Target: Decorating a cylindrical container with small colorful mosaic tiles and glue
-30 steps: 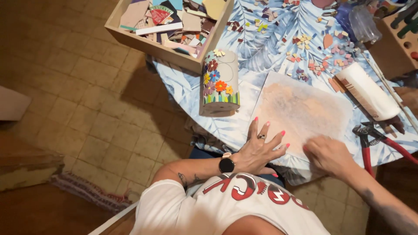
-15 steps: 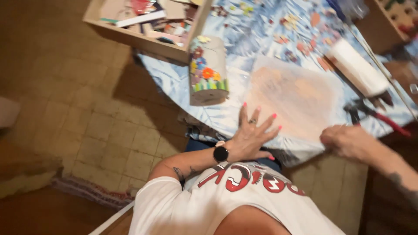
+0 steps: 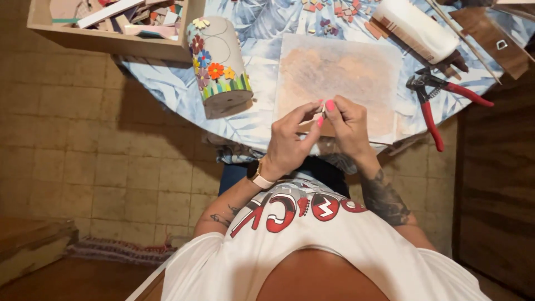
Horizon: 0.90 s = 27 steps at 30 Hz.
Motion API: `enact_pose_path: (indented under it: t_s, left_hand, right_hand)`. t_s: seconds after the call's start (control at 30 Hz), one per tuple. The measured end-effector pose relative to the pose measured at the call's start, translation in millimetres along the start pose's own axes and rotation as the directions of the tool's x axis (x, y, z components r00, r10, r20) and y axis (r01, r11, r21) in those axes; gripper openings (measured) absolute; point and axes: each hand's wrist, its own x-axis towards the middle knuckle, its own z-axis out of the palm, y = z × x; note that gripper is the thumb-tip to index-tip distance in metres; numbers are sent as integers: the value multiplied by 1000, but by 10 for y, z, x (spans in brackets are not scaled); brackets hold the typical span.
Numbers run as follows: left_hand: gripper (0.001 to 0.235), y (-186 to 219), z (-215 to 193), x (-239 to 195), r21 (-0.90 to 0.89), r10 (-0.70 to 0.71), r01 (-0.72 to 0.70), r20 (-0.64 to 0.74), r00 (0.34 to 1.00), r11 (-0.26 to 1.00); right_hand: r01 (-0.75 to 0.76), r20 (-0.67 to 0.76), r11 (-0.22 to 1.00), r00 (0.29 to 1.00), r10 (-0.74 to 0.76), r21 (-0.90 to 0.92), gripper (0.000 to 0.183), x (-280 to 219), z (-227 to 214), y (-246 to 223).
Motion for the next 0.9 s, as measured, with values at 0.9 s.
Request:
enact_pose_path:
  t_s: [0.9]
  left_hand:
    - [13, 18, 5, -27, 69, 78, -75, -44, 996, 995]
  right_hand:
    - [-155, 18, 979, 988, 154, 132, 33, -177, 37, 41]
